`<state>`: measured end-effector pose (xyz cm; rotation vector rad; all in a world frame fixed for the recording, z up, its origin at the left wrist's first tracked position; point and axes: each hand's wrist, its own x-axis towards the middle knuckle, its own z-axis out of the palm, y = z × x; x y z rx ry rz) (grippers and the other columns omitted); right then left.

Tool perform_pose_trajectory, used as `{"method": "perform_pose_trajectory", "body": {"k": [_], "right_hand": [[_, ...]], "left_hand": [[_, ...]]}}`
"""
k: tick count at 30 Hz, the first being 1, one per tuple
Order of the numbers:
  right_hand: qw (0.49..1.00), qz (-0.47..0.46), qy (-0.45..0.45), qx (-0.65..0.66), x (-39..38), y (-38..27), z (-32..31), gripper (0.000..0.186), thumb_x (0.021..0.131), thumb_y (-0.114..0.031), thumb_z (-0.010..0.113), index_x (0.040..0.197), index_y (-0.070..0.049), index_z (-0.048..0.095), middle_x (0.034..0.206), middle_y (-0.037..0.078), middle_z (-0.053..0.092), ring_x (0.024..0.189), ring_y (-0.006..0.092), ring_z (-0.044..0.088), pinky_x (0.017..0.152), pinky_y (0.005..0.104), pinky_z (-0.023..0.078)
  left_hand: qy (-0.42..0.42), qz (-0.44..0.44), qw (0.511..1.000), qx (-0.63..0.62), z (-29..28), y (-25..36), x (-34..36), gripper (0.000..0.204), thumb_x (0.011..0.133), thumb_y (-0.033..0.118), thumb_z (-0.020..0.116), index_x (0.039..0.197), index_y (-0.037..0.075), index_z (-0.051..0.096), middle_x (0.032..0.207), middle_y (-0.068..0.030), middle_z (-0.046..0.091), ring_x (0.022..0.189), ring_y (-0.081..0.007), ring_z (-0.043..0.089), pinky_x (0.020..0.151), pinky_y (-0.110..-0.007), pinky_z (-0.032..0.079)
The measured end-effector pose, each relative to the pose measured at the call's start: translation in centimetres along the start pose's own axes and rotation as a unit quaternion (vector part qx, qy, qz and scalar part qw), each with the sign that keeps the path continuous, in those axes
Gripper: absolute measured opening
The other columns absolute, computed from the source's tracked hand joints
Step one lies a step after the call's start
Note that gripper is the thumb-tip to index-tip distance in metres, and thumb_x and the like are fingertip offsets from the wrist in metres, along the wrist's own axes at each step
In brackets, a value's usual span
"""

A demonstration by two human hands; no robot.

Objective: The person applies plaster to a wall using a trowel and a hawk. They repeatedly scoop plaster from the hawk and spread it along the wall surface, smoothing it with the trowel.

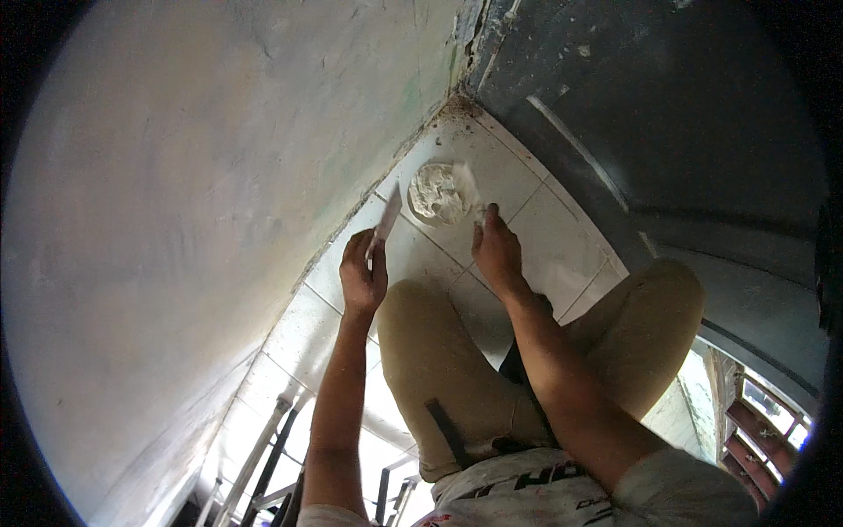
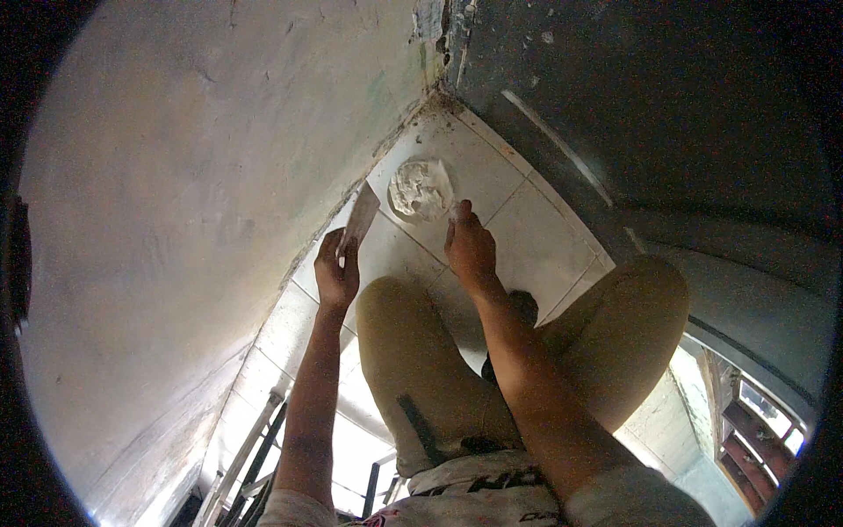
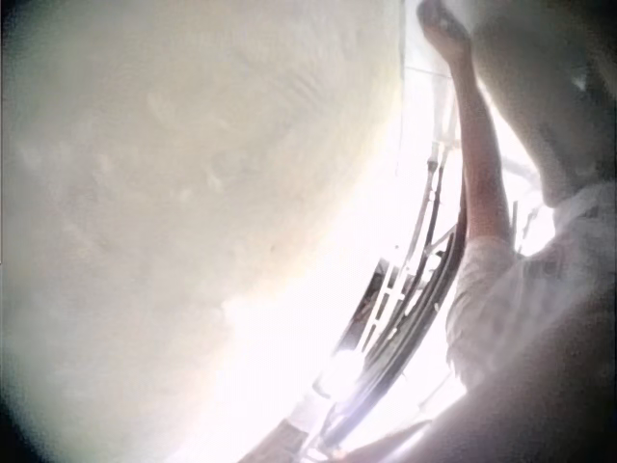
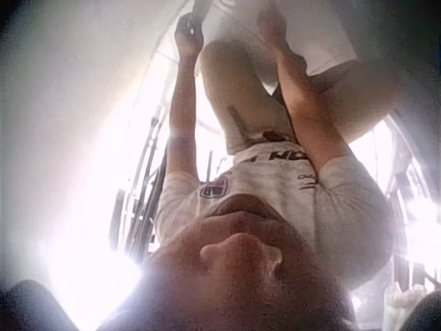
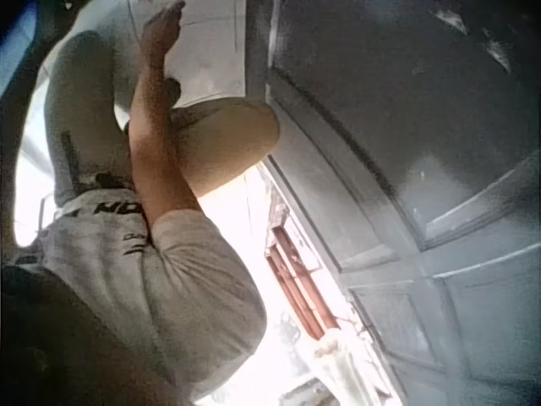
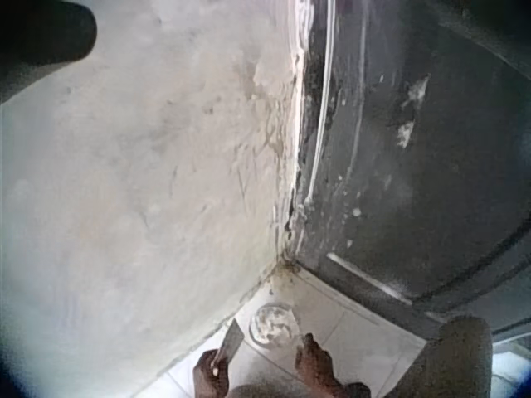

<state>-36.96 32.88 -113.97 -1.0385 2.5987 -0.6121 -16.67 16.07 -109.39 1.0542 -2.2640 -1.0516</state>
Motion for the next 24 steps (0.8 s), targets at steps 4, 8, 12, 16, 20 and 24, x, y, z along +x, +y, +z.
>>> {"method": "perform_pose_trajectory", "body": {"k": [4,8,12,16,20,24], "right_hand": [[0.998,0.027,-0.047,-0.014,0.5,1.2,2.9,0.053,0.102,-0.015,0.06,0.142,0.006,0.033,0.097,0.027,0.068,0.086,0.0435,0.072,0.071,0.0514,0.06],[0.997,0.029,-0.075,-0.013,0.8,0.9,1.3,0.056,0.1,-0.018,0.063,0.142,0.005,0.034,0.099,0.026,0.068,0.091,0.0442,0.071,0.077,0.0509,0.059],[0.997,0.014,-0.071,0.039,0.2,0.1,-0.4,0.053,0.098,-0.022,0.067,0.137,0.006,0.044,0.105,0.026,0.07,0.097,0.0454,0.07,0.082,0.0511,0.057],[0.988,0.056,0.044,0.139,-0.4,2.2,0.9,0.044,0.095,-0.018,0.071,0.127,0.006,0.053,0.101,0.026,0.071,0.094,0.0426,0.072,0.079,0.0489,0.055],[0.971,0.154,0.084,0.165,0.7,8.3,2.1,0.043,0.093,-0.018,0.073,0.125,0.006,0.057,0.102,0.027,0.072,0.092,0.0436,0.072,0.081,0.0476,0.057],[0.953,0.215,0.039,0.211,0.2,10.9,2.4,0.045,0.093,-0.02,0.075,0.126,0.004,0.058,0.109,0.026,0.072,0.102,0.0415,0.071,0.086,0.0463,0.056]], "left_hand": [[0.034,-0.07,0.994,-0.077,2.0,-0.2,1.1,0.021,0.099,0.007,0.061,0.113,-0.006,0.069,0.101,-0.0236,0.072,0.085,-0.0333,0.072,0.075,-0.04,0.056],[0.068,-0.103,0.985,-0.121,3.8,1.3,1.8,0.017,0.099,0.009,0.061,0.105,-0.006,0.066,0.071,-0.0143,0.068,0.063,-0.0208,0.066,0.06,-0.036,0.052],[0.062,-0.139,0.969,-0.196,5.0,0.0,1.4,0.016,0.098,0.007,0.061,0.105,-0.007,0.066,0.076,-0.0156,0.07,0.067,-0.0219,0.068,0.062,-0.035,0.052],[0.097,-0.121,0.977,-0.144,4.9,-1.0,0.9,0.015,0.098,0.007,0.061,0.102,-0.007,0.066,0.083,-0.0171,0.073,0.075,-0.0217,0.07,0.069,-0.037,0.054],[0.078,-0.149,0.98,-0.106,3.1,-0.2,1.0,0.02,0.099,0.012,0.061,0.099,-0.006,0.068,0.086,-0.0175,0.075,0.078,-0.0209,0.069,0.074,-0.039,0.053],[0.063,-0.195,0.971,-0.126,2.8,-1.4,0.9,0.021,0.099,0.013,0.062,0.1,-0.007,0.07,0.086,-0.0156,0.076,0.079,-0.0176,0.067,0.076,-0.037,0.053]]}}
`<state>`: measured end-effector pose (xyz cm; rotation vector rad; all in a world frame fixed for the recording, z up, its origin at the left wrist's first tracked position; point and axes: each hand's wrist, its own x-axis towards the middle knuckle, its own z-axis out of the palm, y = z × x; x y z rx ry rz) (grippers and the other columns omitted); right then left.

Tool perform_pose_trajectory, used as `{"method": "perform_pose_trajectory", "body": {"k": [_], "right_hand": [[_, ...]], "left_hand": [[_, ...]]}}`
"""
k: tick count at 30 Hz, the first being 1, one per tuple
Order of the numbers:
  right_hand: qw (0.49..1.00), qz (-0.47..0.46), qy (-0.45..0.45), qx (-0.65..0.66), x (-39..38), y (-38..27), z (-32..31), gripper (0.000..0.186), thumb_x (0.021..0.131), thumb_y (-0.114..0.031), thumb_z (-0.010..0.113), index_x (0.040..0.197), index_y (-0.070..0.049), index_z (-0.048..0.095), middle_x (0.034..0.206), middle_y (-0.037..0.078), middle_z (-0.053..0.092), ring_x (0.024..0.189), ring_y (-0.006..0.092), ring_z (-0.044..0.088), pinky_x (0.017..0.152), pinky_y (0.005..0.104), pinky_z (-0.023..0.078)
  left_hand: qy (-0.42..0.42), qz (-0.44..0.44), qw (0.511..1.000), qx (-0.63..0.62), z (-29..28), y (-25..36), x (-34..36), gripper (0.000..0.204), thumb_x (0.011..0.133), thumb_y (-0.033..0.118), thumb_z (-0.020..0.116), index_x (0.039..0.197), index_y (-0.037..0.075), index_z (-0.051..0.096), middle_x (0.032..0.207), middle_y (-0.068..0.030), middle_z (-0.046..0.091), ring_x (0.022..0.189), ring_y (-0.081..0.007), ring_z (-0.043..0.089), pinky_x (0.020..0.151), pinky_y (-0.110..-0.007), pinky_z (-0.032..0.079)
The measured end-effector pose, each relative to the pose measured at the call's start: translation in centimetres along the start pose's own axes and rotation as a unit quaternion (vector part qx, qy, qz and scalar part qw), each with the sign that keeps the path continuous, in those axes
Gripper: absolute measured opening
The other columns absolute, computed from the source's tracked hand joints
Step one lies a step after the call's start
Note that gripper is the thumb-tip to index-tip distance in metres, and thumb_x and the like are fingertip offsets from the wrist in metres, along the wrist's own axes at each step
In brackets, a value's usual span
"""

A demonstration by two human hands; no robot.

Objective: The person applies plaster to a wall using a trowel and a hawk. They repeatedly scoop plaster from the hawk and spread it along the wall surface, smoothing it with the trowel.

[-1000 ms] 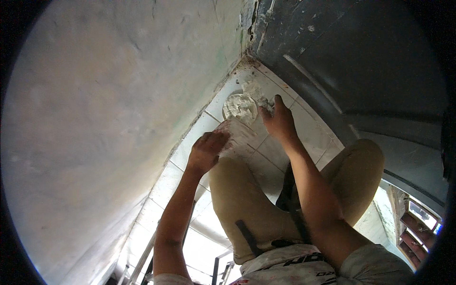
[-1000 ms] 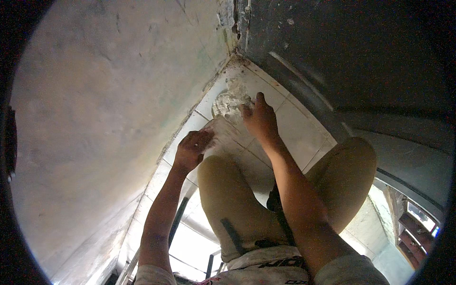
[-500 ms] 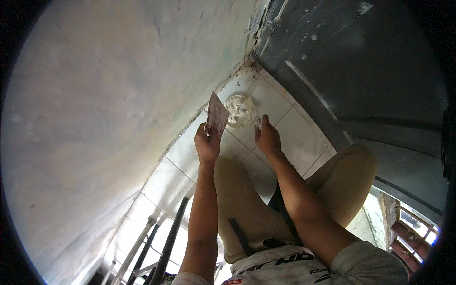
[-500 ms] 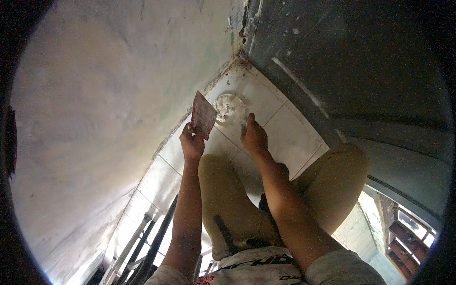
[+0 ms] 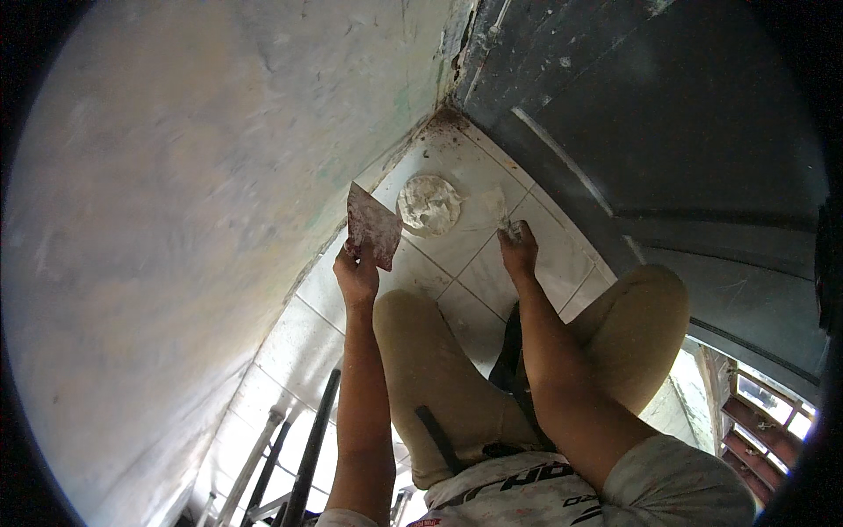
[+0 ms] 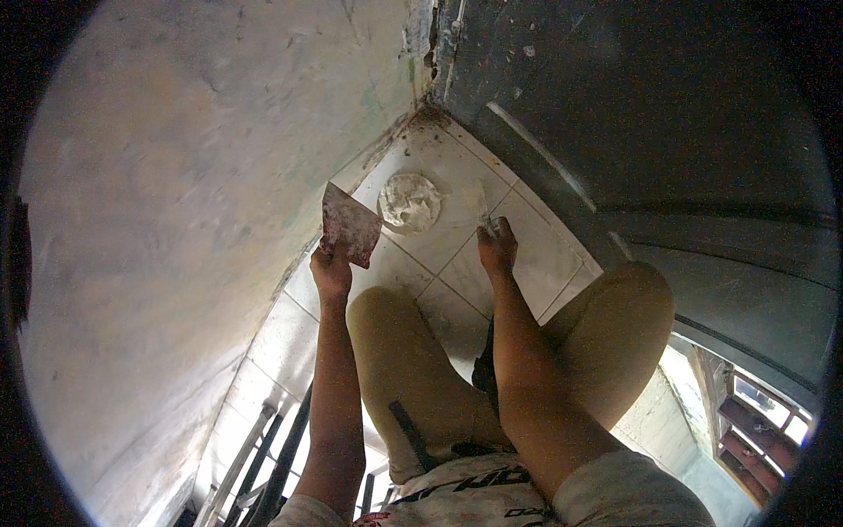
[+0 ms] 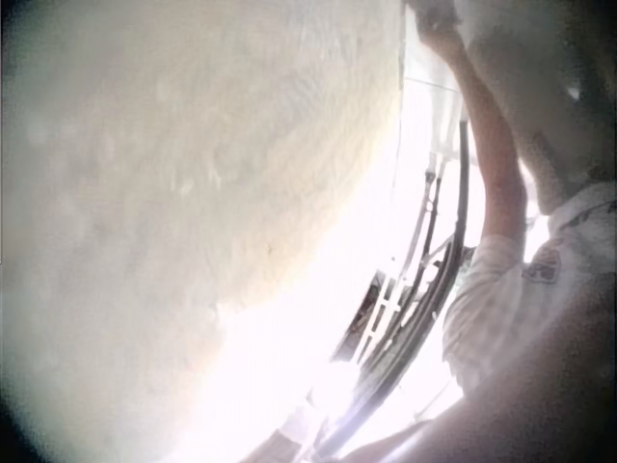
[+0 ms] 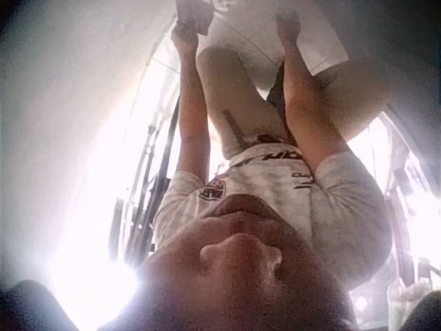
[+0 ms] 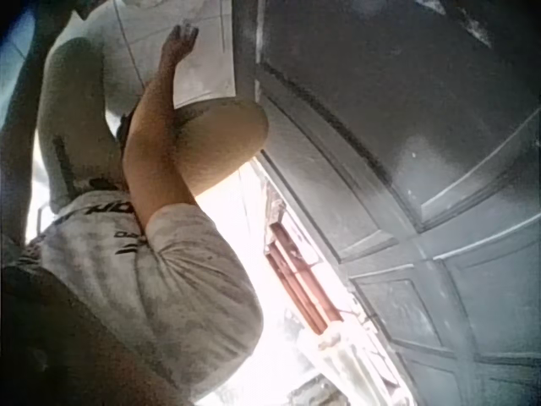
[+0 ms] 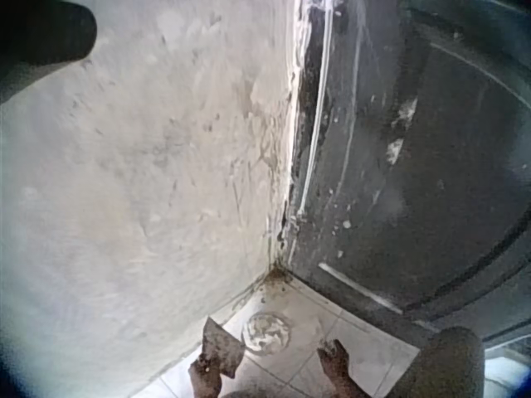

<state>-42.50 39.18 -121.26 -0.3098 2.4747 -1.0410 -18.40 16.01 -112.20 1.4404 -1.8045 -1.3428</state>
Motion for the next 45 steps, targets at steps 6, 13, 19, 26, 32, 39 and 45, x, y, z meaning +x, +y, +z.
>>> {"method": "perform_pose_trajectory", "body": {"k": [6,13,19,26,32,39,45], "right_hand": [[0.949,0.148,-0.146,0.235,-1.7,0.8,0.6,0.072,0.092,-0.031,0.079,0.146,0.005,0.048,0.138,0.022,0.059,0.126,0.0315,0.06,0.102,0.0452,0.05],[0.956,0.138,-0.135,0.219,2.8,2.0,2.8,0.082,0.09,-0.032,0.082,0.155,0.0,0.042,0.142,0.02,0.058,0.121,0.0273,0.061,0.091,0.0385,0.051],[0.939,0.1,-0.208,0.255,4.5,-0.9,2.2,0.056,0.086,-0.028,0.083,0.128,0.0,0.06,0.111,0.012,0.065,0.087,0.0147,0.06,0.065,0.0282,0.049],[0.916,0.169,-0.2,0.303,2.6,-2.0,1.7,0.03,0.088,-0.021,0.083,0.109,-0.008,0.065,0.083,0.001,0.063,0.06,0.0093,0.051,0.049,0.0289,0.037],[0.976,-0.179,-0.083,0.095,-1.2,-1.6,2.8,0.027,0.089,-0.017,0.079,0.106,-0.001,0.064,0.089,0.013,0.068,0.083,0.0286,0.067,0.077,0.0417,0.054],[0.958,-0.231,0.023,-0.167,-6.1,-5.3,3.0,0.037,0.093,-0.013,0.07,0.126,-0.005,0.056,0.108,0.019,0.063,0.094,0.0412,0.067,0.075,0.0482,0.056],[0.956,-0.229,-0.027,-0.182,-6.6,-7.0,3.2,0.05,0.091,-0.015,0.072,0.136,-0.004,0.052,0.109,0.021,0.062,0.095,0.0407,0.068,0.078,0.05,0.056]], "left_hand": [[-0.015,-0.009,1.0,-0.023,0.5,-1.8,0.4,0.024,0.098,0.015,0.064,0.103,-0.007,0.07,0.089,-0.0138,0.076,0.082,-0.0161,0.065,0.078,-0.036,0.052],[-0.035,0.004,0.999,-0.034,0.8,-3.5,1.0,0.024,0.098,0.015,0.063,0.103,-0.008,0.07,0.09,-0.0127,0.075,0.083,-0.0159,0.064,0.078,-0.035,0.052],[-0.032,-0.037,0.999,-0.013,0.7,-4.5,1.0,0.024,0.099,0.015,0.063,0.104,-0.007,0.071,0.092,-0.0113,0.075,0.086,-0.0158,0.064,0.079,-0.034,0.051],[-0.031,-0.05,0.997,-0.049,0.8,-3.8,0.0,0.026,0.099,0.017,0.063,0.104,-0.008,0.07,0.092,-0.0107,0.075,0.086,-0.0158,0.064,0.08,-0.034,0.051],[0.006,-0.078,0.991,-0.111,1.2,-4.7,-0.6,0.023,0.099,0.014,0.063,0.101,-0.008,0.068,0.09,-0.0089,0.072,0.083,-0.0153,0.062,0.078,-0.034,0.051],[0.043,0.0,0.995,-0.086,1.2,-5.3,-1.8,0.02,0.099,0.011,0.062,0.103,-0.007,0.07,0.092,-0.0114,0.075,0.084,-0.0158,0.065,0.077,-0.034,0.052],[0.047,-0.015,0.994,-0.093,1.3,-3.5,-2.3,0.022,0.099,0.013,0.063,0.104,-0.007,0.07,0.093,-0.0127,0.076,0.084,-0.0161,0.066,0.077,-0.036,0.053]]}}
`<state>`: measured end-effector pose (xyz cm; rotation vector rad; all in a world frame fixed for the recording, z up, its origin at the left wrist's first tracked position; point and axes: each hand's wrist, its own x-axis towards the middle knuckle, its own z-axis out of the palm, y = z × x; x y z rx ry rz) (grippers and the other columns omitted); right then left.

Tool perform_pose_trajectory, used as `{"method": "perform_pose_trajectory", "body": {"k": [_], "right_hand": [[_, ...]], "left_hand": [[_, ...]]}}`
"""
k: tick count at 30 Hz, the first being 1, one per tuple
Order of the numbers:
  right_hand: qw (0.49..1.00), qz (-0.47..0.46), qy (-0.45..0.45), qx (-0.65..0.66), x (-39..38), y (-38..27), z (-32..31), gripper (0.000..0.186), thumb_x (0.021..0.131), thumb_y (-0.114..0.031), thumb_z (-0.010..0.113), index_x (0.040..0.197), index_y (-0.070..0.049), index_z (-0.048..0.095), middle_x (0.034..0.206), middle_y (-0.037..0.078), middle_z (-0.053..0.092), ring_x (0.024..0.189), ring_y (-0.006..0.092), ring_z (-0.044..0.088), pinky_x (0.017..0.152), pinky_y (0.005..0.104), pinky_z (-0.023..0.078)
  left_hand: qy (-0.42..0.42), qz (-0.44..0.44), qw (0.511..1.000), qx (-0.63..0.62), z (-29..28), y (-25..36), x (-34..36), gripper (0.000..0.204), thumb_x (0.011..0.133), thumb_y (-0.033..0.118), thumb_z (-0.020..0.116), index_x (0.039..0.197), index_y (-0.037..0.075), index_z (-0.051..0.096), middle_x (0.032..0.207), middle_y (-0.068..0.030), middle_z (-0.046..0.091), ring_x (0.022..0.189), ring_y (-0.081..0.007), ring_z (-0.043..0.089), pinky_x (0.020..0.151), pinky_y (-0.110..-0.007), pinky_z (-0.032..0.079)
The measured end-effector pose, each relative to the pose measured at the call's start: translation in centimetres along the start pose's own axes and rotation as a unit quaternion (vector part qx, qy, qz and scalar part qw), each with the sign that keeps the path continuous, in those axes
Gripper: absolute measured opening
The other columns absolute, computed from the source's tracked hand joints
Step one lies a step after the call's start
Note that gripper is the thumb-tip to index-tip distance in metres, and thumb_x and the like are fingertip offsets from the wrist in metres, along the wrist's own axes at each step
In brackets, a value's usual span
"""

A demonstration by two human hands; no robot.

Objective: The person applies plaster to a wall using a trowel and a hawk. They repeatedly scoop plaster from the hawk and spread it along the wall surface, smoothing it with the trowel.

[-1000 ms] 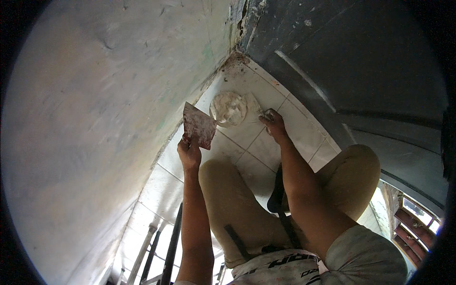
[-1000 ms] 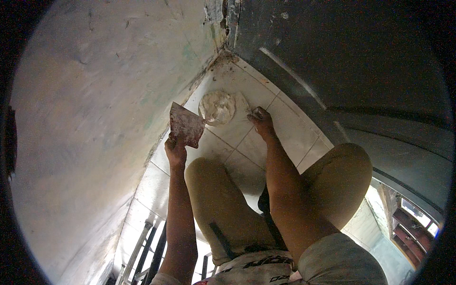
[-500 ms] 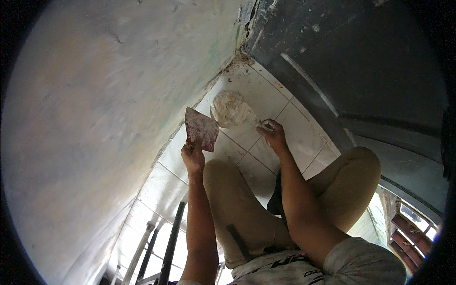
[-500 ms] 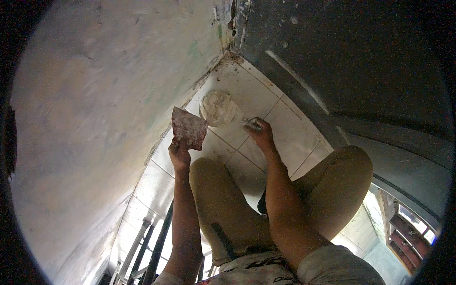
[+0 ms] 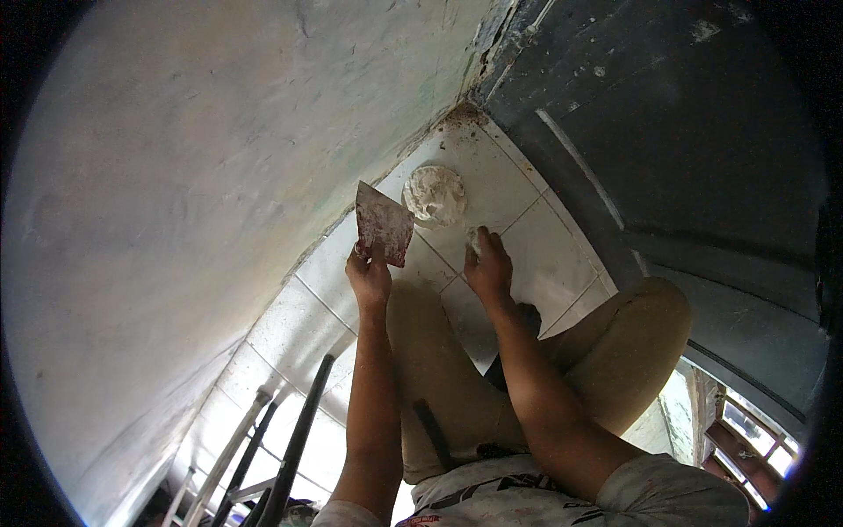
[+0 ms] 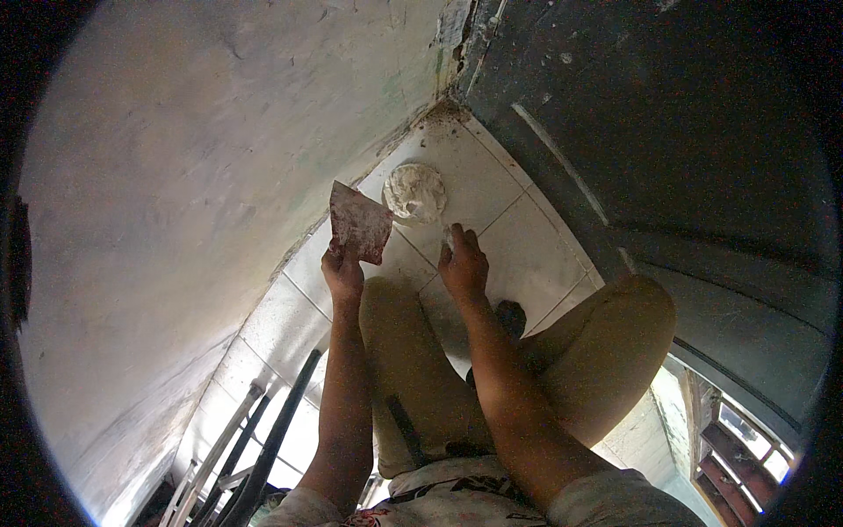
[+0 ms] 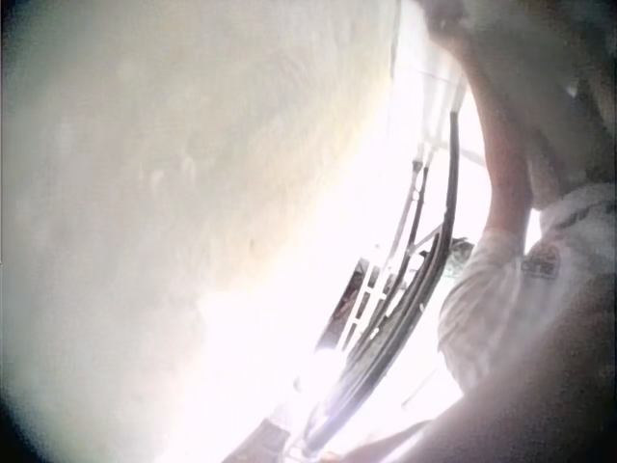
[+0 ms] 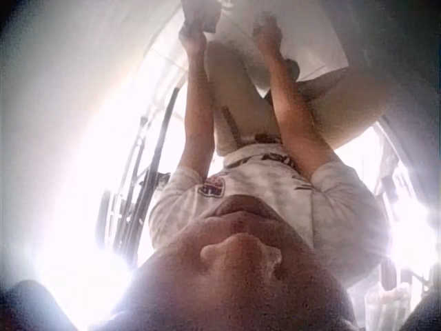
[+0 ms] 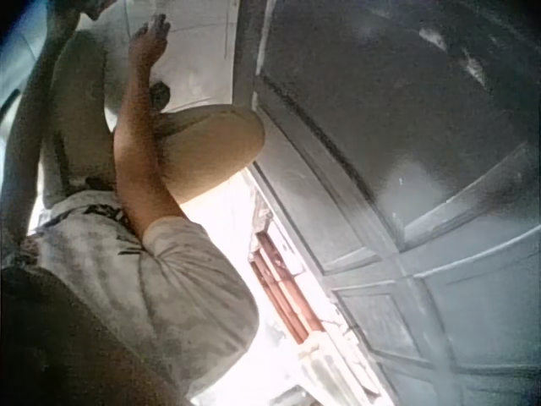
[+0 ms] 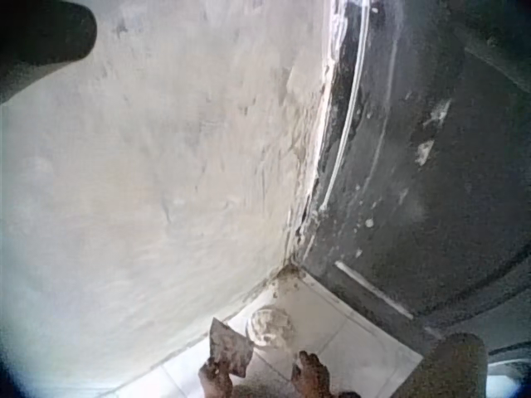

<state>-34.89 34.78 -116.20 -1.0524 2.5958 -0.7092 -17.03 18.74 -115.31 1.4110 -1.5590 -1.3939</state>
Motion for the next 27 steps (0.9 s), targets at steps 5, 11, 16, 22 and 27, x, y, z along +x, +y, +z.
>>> {"method": "perform_pose_trajectory", "body": {"k": [5,11,16,22,27], "right_hand": [[1.0,0.015,0.015,0.019,0.9,2.0,1.1,0.054,0.091,-0.018,0.073,0.138,0.001,0.053,0.119,0.026,0.064,0.094,0.0463,0.067,0.082,0.0495,0.056],[0.878,0.384,-0.103,0.267,2.7,3.5,-0.3,0.058,0.086,-0.02,0.079,0.137,-0.001,0.059,0.105,0.015,0.068,0.069,0.0235,0.062,0.053,0.039,0.047],[0.787,0.431,-0.213,0.388,4.6,2.6,-2.3,0.076,0.083,-0.02,0.083,0.15,-0.001,0.051,0.095,0.011,0.065,0.062,0.0138,0.054,0.047,0.0311,0.037],[0.888,0.316,-0.212,0.259,7.1,3.6,-1.3,0.071,0.084,-0.02,0.083,0.142,0.007,0.054,0.125,0.023,0.068,0.102,0.0287,0.07,0.083,0.0367,0.057],[0.914,0.234,-0.302,0.138,13.0,5.0,-2.3,0.063,0.078,-0.026,0.089,0.128,0.004,0.064,0.108,0.02,0.069,0.089,0.0249,0.067,0.072,0.0351,0.053]], "left_hand": [[0.002,0.01,0.999,0.042,0.1,1.7,-0.3,0.023,0.098,0.013,0.061,0.104,-0.008,0.068,0.09,-0.0154,0.074,0.079,-0.0189,0.067,0.073,-0.037,0.054],[0.005,0.024,0.998,0.063,-0.1,1.6,0.0,0.024,0.098,0.014,0.061,0.104,-0.008,0.067,0.087,-0.0154,0.073,0.077,-0.0204,0.068,0.07,-0.038,0.053],[0.001,0.023,0.999,0.029,-0.3,1.2,0.1,0.023,0.098,0.014,0.06,0.103,-0.008,0.067,0.087,-0.0146,0.073,0.079,-0.0202,0.067,0.072,-0.037,0.053],[-0.011,0.045,0.999,0.025,-1.1,0.0,0.5,0.022,0.098,0.013,0.06,0.101,-0.007,0.067,0.084,-0.0128,0.071,0.076,-0.0191,0.064,0.072,-0.037,0.052],[-0.096,-0.016,0.995,-0.029,-0.7,5.1,1.2,0.019,0.097,0.012,0.06,0.096,-0.006,0.067,0.077,-0.0117,0.069,0.067,-0.0197,0.063,0.066,-0.039,0.051]]}}
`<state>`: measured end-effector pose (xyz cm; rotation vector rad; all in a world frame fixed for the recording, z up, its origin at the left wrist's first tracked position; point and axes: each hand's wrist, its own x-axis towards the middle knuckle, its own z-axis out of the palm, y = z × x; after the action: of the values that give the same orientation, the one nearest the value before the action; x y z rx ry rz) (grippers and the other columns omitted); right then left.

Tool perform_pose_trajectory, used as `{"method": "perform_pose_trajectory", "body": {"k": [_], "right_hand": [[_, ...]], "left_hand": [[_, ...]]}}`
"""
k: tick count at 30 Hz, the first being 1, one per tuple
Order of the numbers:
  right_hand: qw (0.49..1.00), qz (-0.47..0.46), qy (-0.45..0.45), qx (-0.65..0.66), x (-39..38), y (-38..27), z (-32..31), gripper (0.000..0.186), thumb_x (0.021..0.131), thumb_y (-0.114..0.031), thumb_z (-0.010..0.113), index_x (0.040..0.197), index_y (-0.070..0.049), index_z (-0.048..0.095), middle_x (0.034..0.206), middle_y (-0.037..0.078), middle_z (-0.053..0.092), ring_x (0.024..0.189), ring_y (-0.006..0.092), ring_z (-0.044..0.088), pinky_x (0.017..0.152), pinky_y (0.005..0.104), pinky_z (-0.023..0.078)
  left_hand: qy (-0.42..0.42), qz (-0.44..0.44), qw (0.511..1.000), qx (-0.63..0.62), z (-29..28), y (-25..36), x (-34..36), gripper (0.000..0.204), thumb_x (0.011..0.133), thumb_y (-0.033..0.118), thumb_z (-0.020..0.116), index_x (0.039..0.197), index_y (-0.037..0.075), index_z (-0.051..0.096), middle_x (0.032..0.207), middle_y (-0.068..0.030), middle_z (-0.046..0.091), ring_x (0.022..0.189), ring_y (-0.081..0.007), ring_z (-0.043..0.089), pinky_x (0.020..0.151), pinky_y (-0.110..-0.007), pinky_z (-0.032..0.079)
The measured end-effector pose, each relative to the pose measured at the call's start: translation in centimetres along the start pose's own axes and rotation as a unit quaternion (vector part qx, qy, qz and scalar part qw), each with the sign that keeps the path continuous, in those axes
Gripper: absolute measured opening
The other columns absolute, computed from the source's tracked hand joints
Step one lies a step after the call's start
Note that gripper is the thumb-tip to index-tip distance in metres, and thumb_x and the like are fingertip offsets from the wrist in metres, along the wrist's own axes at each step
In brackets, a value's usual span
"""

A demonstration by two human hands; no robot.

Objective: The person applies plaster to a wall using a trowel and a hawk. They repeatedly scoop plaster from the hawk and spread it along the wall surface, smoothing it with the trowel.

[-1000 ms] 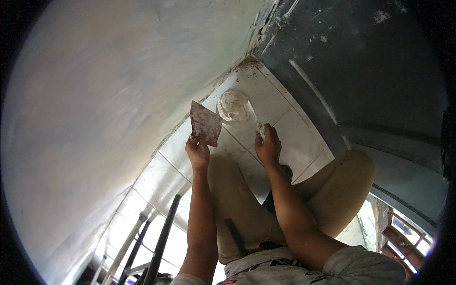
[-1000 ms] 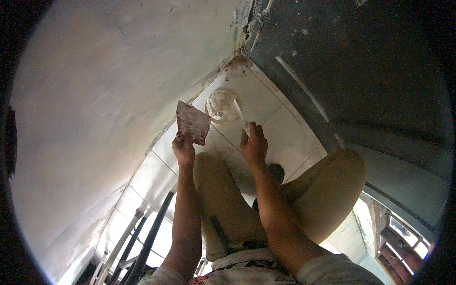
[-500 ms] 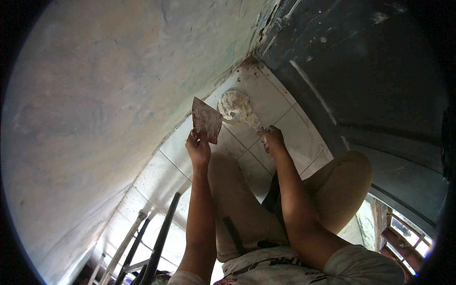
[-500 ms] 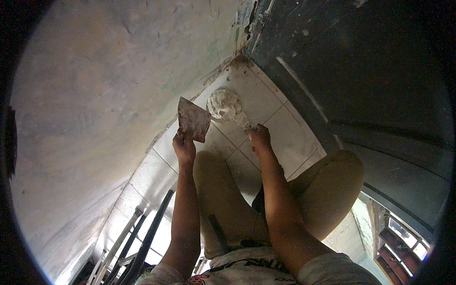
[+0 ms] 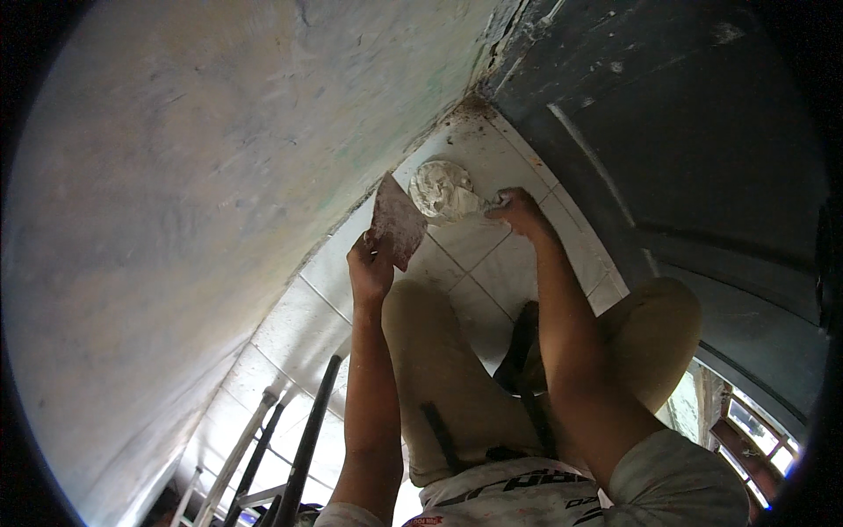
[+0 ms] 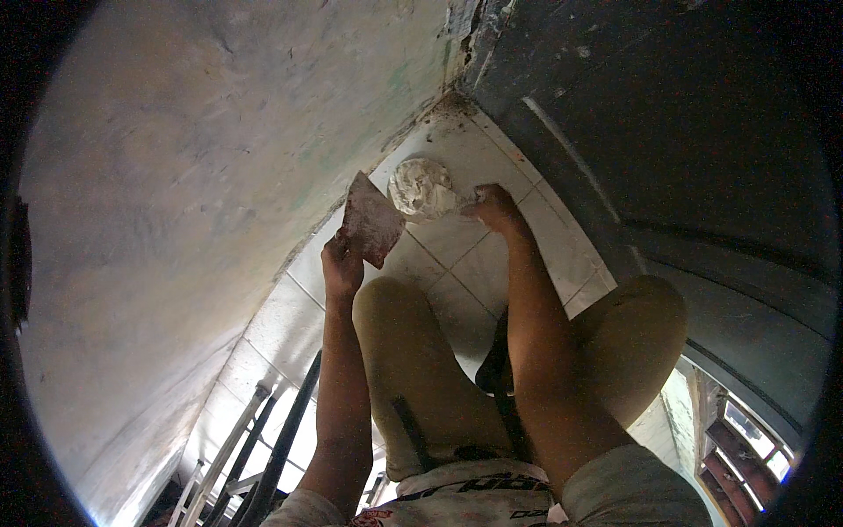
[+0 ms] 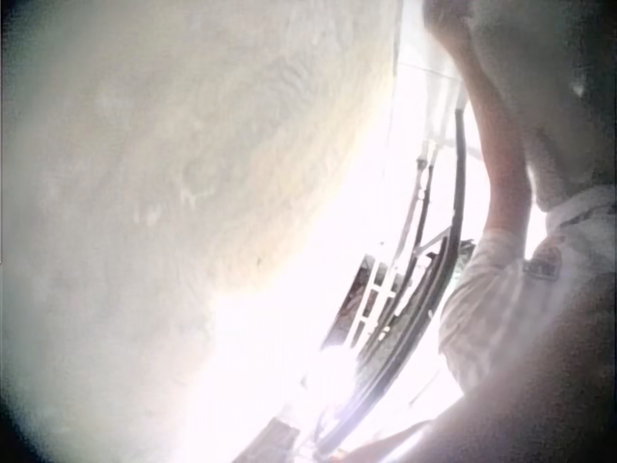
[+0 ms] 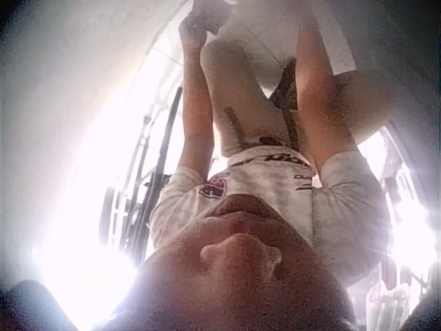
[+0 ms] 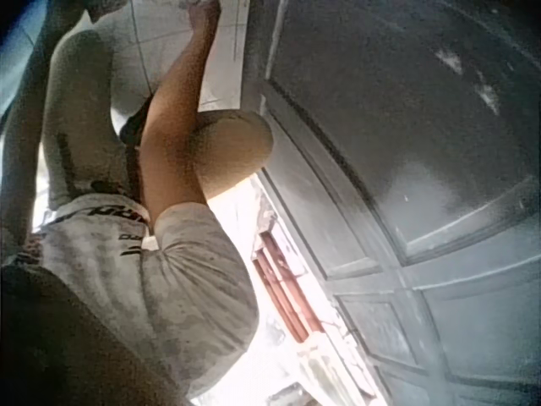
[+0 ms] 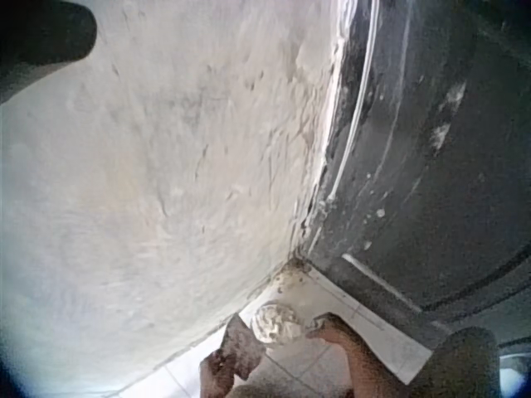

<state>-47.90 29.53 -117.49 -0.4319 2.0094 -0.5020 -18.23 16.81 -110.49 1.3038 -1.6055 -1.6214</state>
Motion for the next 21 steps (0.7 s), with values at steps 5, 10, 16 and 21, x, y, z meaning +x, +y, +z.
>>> {"method": "perform_pose_trajectory", "body": {"k": [5,10,16,21], "right_hand": [[0.961,-0.133,0.045,-0.24,6.3,-3.1,-3.0,0.047,0.071,-0.034,0.094,0.102,-0.001,0.077,0.081,0.015,0.073,0.068,0.0257,0.069,0.061,0.0389,0.054],[0.867,-0.24,-0.067,-0.432,7.1,-9.7,-2.9,0.052,0.076,-0.025,0.086,0.117,0.002,0.068,0.114,0.022,0.073,0.102,0.0377,0.073,0.087,0.048,0.06],[0.809,-0.284,-0.092,-0.507,6.4,-15.2,-0.8,0.042,0.077,-0.027,0.085,0.104,0.003,0.074,0.104,0.022,0.076,0.097,0.0355,0.074,0.082,0.0485,0.06],[0.937,-0.115,-0.084,-0.317,8.1,-8.7,-3.2,0.046,0.07,-0.028,0.09,0.103,0.0,0.077,0.098,0.019,0.077,0.085,0.0272,0.075,0.072,0.0414,0.057]], "left_hand": [[-0.047,-0.007,0.978,0.202,-0.5,0.3,2.3,0.026,0.093,0.019,0.064,0.092,-0.007,0.067,0.076,-0.0197,0.07,0.072,-0.0214,0.067,0.07,-0.041,0.052],[-0.008,-0.019,0.983,0.182,0.1,-0.5,1.9,0.032,0.09,0.023,0.065,0.09,-0.009,0.067,0.073,-0.0238,0.069,0.073,-0.0232,0.071,0.071,-0.044,0.053],[0.038,-0.086,0.983,0.155,-0.5,-2.1,0.8,0.033,0.089,0.024,0.066,0.092,-0.009,0.069,0.075,-0.0191,0.071,0.072,-0.0217,0.067,0.071,-0.042,0.053],[0.054,-0.13,0.978,0.155,-2.0,-3.2,0.7,0.032,0.089,0.024,0.068,0.091,-0.008,0.07,0.078,-0.016,0.073,0.075,-0.0198,0.065,0.072,-0.041,0.052]]}}
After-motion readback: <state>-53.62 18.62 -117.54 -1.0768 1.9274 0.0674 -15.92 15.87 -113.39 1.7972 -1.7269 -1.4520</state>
